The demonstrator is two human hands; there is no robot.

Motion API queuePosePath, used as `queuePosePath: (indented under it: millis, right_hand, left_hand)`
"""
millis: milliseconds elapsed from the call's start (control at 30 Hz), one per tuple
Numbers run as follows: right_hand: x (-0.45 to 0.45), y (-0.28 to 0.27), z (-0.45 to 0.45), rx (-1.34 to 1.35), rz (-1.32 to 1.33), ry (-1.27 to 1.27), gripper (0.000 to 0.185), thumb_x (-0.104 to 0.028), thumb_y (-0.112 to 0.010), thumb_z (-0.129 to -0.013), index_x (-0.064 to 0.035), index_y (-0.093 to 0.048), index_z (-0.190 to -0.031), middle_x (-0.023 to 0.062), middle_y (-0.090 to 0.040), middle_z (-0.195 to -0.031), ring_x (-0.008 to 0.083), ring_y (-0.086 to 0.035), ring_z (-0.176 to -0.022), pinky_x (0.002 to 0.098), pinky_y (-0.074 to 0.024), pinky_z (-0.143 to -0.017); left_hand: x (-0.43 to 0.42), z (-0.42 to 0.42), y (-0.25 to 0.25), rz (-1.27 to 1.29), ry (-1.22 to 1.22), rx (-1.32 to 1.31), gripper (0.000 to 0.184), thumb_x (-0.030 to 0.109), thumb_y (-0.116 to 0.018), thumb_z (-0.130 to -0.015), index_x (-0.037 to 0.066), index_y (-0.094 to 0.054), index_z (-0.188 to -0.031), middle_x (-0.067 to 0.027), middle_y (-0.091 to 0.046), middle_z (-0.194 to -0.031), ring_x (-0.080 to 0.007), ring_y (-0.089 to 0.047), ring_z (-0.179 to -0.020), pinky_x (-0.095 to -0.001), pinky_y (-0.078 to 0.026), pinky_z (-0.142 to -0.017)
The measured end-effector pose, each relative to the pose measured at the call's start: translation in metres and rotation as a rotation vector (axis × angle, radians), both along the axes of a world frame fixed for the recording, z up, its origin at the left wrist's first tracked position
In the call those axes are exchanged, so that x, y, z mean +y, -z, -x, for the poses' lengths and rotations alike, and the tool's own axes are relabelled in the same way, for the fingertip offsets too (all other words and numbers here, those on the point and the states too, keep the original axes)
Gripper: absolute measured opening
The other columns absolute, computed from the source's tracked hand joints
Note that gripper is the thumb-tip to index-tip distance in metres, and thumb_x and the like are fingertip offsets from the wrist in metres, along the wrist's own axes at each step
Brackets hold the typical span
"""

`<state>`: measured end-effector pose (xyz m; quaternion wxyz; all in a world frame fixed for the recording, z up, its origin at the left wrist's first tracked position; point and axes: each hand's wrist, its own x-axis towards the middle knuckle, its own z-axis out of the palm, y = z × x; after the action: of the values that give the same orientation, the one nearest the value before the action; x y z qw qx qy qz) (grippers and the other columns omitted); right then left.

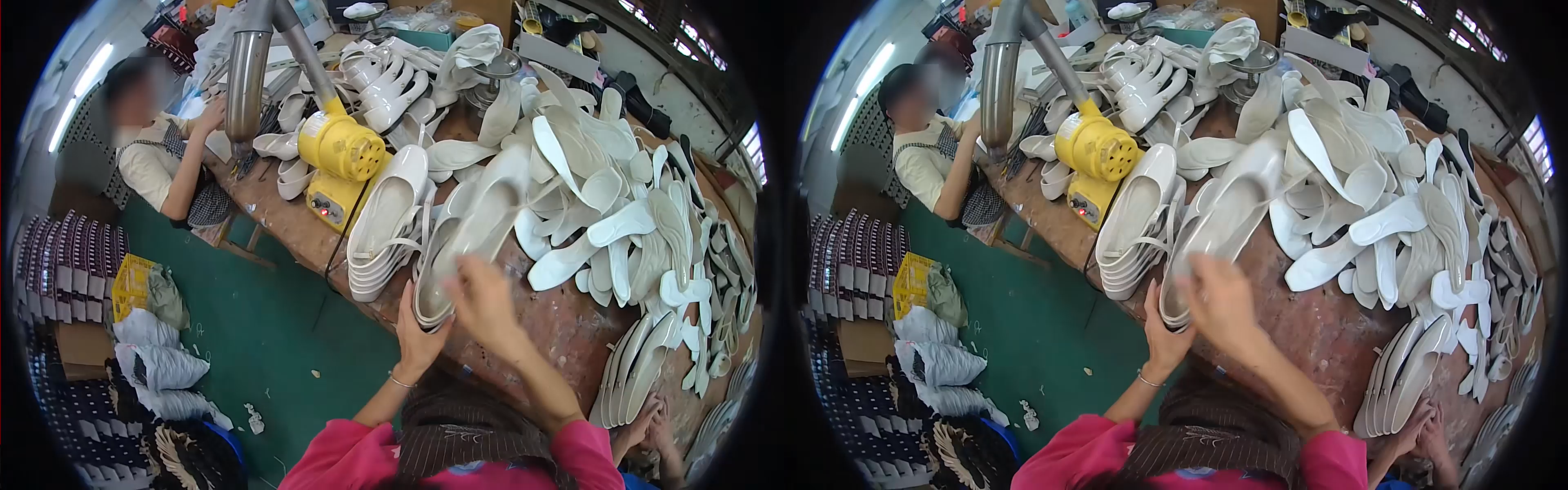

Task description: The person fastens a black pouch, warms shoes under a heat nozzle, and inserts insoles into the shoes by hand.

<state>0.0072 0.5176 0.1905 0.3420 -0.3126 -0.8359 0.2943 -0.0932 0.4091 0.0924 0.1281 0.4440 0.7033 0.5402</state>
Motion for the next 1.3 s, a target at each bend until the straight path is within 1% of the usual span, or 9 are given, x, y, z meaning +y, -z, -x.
queuePosePath:
  millis: [200,367,567,767,900,1100,1167,1233,1300]
  right_hand:
    - [-0.043,0.024,0.01,-0.162,-0.178,-0.054,0.036,-0.019,-0.078,-0.073,-0.0055,-0.065,-0.103,0.0135,-0.062,-0.087,0.032,-0.059,-0.089,0.0565,-0.0396,-0.097]
    - [-0.055,0.045,0.012,-0.136,-0.045,0.075,0.033,-0.018,-0.086,-0.065,-0.0044,-0.064,-0.086,0.0238,-0.049,-0.137,0.0492,-0.033,-0.139,0.0735,-0.0206,-0.108]
    - [-0.04,0.067,-0.018,0.105,0.061,-0.087,0.029,-0.008,-0.085,-0.065,-0.0008,-0.06,-0.078,0.0244,-0.047,-0.141,0.0558,-0.02,-0.143,0.0593,-0.03,-0.114]
    - [-0.046,0.051,-0.064,-0.012,0.095,-0.198,0.03,-0.012,-0.082,-0.072,0.0003,-0.058,-0.085,0.0259,-0.029,-0.154,0.0518,-0.014,-0.146,0.0527,-0.0308,-0.115]
    - [-0.089,0.068,-0.043,0.187,0.201,0.298,0.044,-0.018,-0.082,-0.075,-0.0035,-0.052,-0.104,0.0313,-0.011,-0.159,0.0539,-0.024,-0.142,0.0511,-0.0379,-0.11]
    - [-0.076,0.033,-0.066,0.343,0.369,0.272,0.044,-0.01,-0.079,-0.07,-0.0022,-0.053,-0.105,0.0242,-0.038,-0.151,0.0371,-0.066,-0.105,0.0399,-0.0537,-0.083]
    - [-0.063,0.006,-0.081,0.44,0.437,0.234,0.047,-0.011,-0.082,-0.067,-0.0009,-0.052,-0.102,0.0142,-0.063,-0.103,0.0241,-0.063,-0.088,0.0355,-0.0521,-0.075]
    - [-0.058,-0.033,-0.095,0.633,0.796,0.092,0.047,-0.016,-0.087,-0.07,-0.0056,-0.048,-0.095,0.0033,-0.058,-0.093,0.0095,-0.053,-0.086,0.0298,-0.0481,-0.071]
    - [-0.059,-0.037,-0.091,0.621,0.774,-0.051,0.048,-0.019,-0.088,-0.072,-0.0066,-0.048,-0.096,0.0019,-0.057,-0.091,0.0096,-0.053,-0.087,0.0292,-0.0475,-0.073]
  left_hand:
    - [-0.018,0.026,0.017,-0.279,0.273,-0.714,0.079,0.02,-0.056,-0.093,0.002,-0.01,-0.156,-0.0221,-0.02,-0.159,-0.0304,-0.02,-0.149,-0.0427,-0.02,-0.12]
    - [0.006,0.047,0.031,0.216,0.066,-1.003,0.051,0.04,-0.046,-0.104,-0.001,-0.056,-0.133,-0.0103,-0.06,-0.131,-0.017,-0.054,-0.12,-0.0303,-0.039,-0.104]
    - [0.03,0.059,0.007,0.389,0.075,-1.242,0.055,0.052,-0.05,-0.1,0.004,-0.06,-0.127,-0.0083,-0.064,-0.12,-0.0192,-0.061,-0.108,-0.0343,-0.047,-0.094]
    - [0.026,0.05,0.043,0.557,0.368,-0.776,0.063,0.051,-0.044,-0.103,-0.001,-0.05,-0.138,-0.012,-0.06,-0.129,-0.0235,-0.058,-0.118,-0.0377,-0.047,-0.096]
    - [0.03,0.028,0.009,0.42,0.295,-1.134,0.063,0.05,-0.044,-0.103,0.0,-0.047,-0.141,-0.0135,-0.055,-0.136,-0.0261,-0.053,-0.125,-0.0402,-0.042,-0.104]
    - [0.009,0.04,-0.017,0.321,0.347,-1.372,0.075,0.06,-0.05,-0.095,0.003,-0.041,-0.142,-0.0168,-0.044,-0.144,-0.0309,-0.041,-0.135,-0.0484,-0.033,-0.112]
    - [-0.009,0.041,-0.029,0.032,0.594,-1.407,0.066,0.046,-0.054,-0.096,0.001,-0.04,-0.141,-0.0143,-0.052,-0.129,-0.0315,-0.052,-0.116,-0.0466,-0.042,-0.103]
    - [-0.026,0.074,-0.002,-0.193,0.617,-1.66,0.063,0.041,-0.056,-0.095,0.0,-0.04,-0.141,-0.0145,-0.053,-0.129,-0.0284,-0.054,-0.114,-0.0465,-0.044,-0.101]
    - [-0.021,0.052,-0.039,-0.157,0.211,-1.257,0.076,0.032,-0.069,-0.088,0.001,-0.034,-0.148,-0.0166,-0.044,-0.147,-0.026,-0.05,-0.129,-0.0421,-0.038,-0.112]
